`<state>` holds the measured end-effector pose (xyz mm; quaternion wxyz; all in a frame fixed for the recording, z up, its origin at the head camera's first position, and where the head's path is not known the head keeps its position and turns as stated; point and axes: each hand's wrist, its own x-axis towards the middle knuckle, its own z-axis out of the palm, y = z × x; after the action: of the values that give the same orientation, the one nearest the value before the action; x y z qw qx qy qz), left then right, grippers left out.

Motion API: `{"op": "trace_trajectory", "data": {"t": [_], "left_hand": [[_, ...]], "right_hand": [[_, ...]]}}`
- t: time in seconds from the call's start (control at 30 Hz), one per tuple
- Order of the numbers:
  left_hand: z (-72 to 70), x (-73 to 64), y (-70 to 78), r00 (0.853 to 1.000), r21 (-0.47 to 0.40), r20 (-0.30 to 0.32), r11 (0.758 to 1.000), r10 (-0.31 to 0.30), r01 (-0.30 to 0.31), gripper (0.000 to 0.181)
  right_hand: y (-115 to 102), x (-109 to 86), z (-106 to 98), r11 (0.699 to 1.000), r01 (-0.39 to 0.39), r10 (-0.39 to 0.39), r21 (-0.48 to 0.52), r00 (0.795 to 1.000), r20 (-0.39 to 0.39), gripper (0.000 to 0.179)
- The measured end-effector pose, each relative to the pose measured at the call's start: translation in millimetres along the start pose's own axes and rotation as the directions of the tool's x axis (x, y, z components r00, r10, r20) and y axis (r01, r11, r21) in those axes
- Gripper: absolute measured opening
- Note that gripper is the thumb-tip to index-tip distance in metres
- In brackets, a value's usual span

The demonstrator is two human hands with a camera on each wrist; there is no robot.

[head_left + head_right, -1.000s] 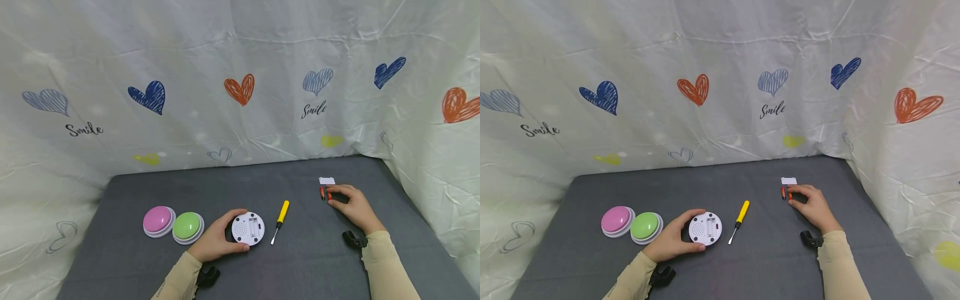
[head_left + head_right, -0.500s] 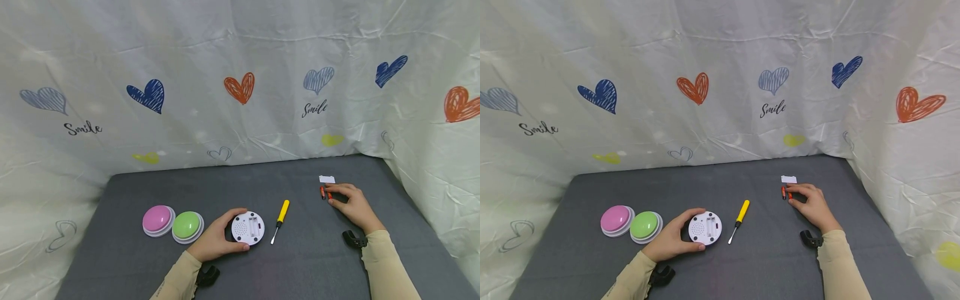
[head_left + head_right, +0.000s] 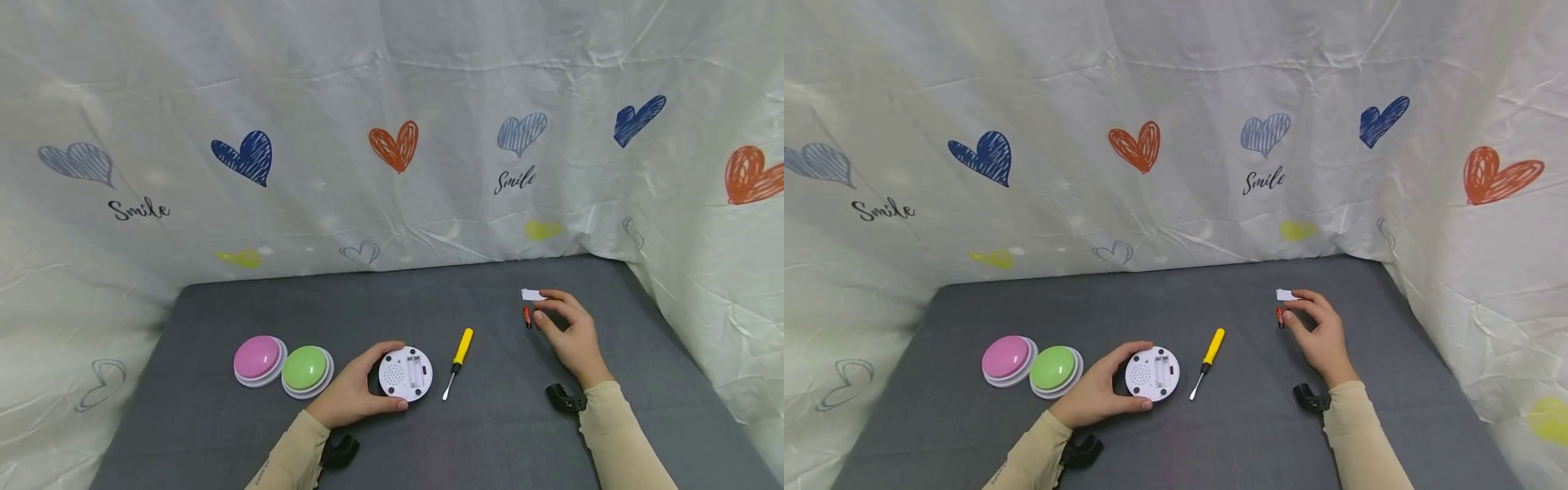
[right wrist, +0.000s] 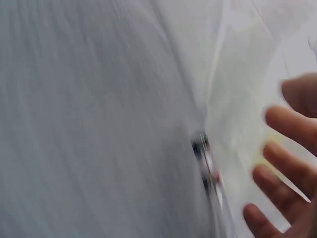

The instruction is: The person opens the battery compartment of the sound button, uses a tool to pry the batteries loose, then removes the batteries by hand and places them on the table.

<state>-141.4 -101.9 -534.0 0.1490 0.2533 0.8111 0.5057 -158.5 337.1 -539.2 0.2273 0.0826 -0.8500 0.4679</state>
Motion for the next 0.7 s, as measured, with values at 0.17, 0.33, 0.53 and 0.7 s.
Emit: {"op": "trace_trajectory", "data": {"t": [0.17, 0.33, 0.53, 0.7], "left_hand": [[0.1, -0.2, -0.9, 1.000, -0.001, 0.004, 1.000, -0.004, 0.004, 0.094], [0.0, -1.1, -1.1, 1.000, 0.000, 0.008, 1.000, -0.004, 0.004, 0.095], [-0.5, -1.2, -0.1, 1.000, -0.003, 0.006, 1.000, 0.007, -0.007, 0.095], [-0.5, -0.6, -0.1, 1.000, -0.008, 0.003, 1.000, 0.018, -0.018, 0.094]], "right_hand": [[-16.1, -1.7, 25.1, 0.992, 0.116, -0.115, 0.051, 0.993, -0.023, 0.024], [-35.2, -9.1, 50.8, 0.986, 0.154, -0.157, 0.058, 0.986, 0.052, 0.028], [-57.4, -20.4, 80.1, 0.972, 0.208, -0.225, 0.113, 0.961, 0.161, 0.031], [-74.4, -28.9, 95.5, 0.968, 0.220, -0.244, 0.125, 0.939, 0.241, 0.036]]}}
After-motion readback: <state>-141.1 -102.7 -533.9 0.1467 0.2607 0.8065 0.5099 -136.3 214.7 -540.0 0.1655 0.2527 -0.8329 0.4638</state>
